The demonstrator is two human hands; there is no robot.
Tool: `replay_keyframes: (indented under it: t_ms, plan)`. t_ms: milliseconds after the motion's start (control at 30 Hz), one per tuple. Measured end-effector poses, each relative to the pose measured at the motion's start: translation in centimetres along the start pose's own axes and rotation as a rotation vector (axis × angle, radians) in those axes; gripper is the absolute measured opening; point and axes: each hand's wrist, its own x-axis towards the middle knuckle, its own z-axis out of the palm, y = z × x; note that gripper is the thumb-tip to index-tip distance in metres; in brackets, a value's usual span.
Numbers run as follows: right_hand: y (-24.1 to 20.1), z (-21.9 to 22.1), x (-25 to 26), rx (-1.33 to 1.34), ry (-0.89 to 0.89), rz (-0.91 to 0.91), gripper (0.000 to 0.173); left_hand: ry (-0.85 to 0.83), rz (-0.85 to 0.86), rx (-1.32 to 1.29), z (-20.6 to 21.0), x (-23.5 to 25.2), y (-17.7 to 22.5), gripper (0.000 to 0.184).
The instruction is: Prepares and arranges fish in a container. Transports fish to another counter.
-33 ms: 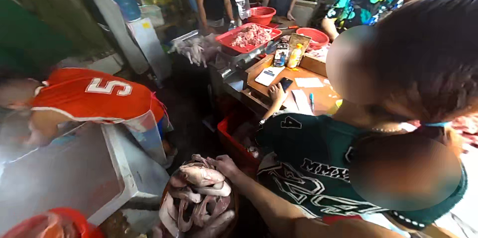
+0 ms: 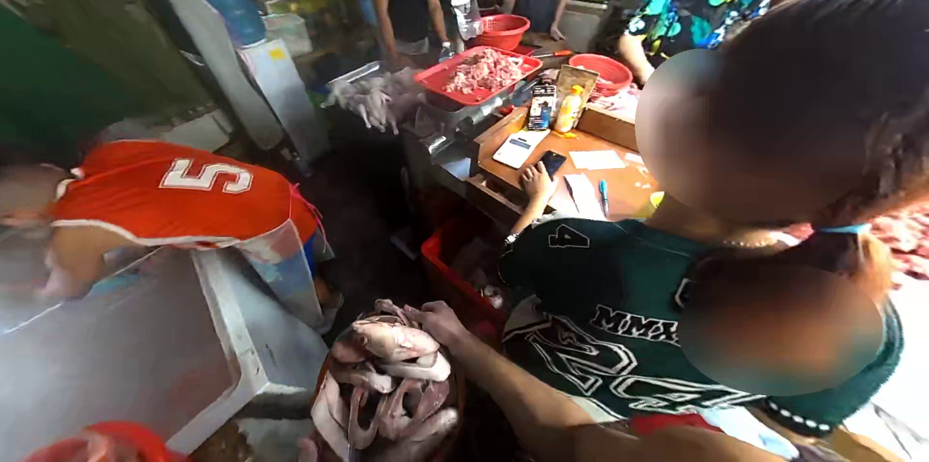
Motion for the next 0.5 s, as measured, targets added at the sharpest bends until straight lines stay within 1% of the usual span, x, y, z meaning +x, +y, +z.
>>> replay_keyframes:
  t_ms: [67, 167, 300, 433, 467, 500]
  plan:
    - [-0.8, 0.0, 1.2, 0.039, 0.065, 0.013, 0.058, -0.086, -0.045, -0.020, -0.4, 4.1, -0.2, 0.045]
    - [-1.8, 0.3, 3.0, 0.111, 0.136, 0.025, 0.058, -0.095, -0.149, -0.030, 2.0, 8.8, 1.8, 0.047]
    - [-3.1, 0.2, 5.8, 0.143, 0.193, 0.056, 0.058, -0.183, -0.214, -0.068, 2.6, 14.7, 2.1, 0.047]
    - [-4.7, -1.0, 9.6, 0.145, 0.225, 0.094, 0.058, -0.238, -0.219, 0.019, 4.0, 20.3, 0.5, 0.050]
    - [-5.0, -1.3, 10.8, 0.150, 0.234, 0.101, 0.058, -0.224, -0.214, 0.044, 5.6, 21.3, 0.7, 0.048]
    - [-5.3, -1.8, 12.2, 0.156, 0.242, 0.103, 0.057, -0.194, -0.237, 0.018, 8.3, 22.0, 2.0, 0.047]
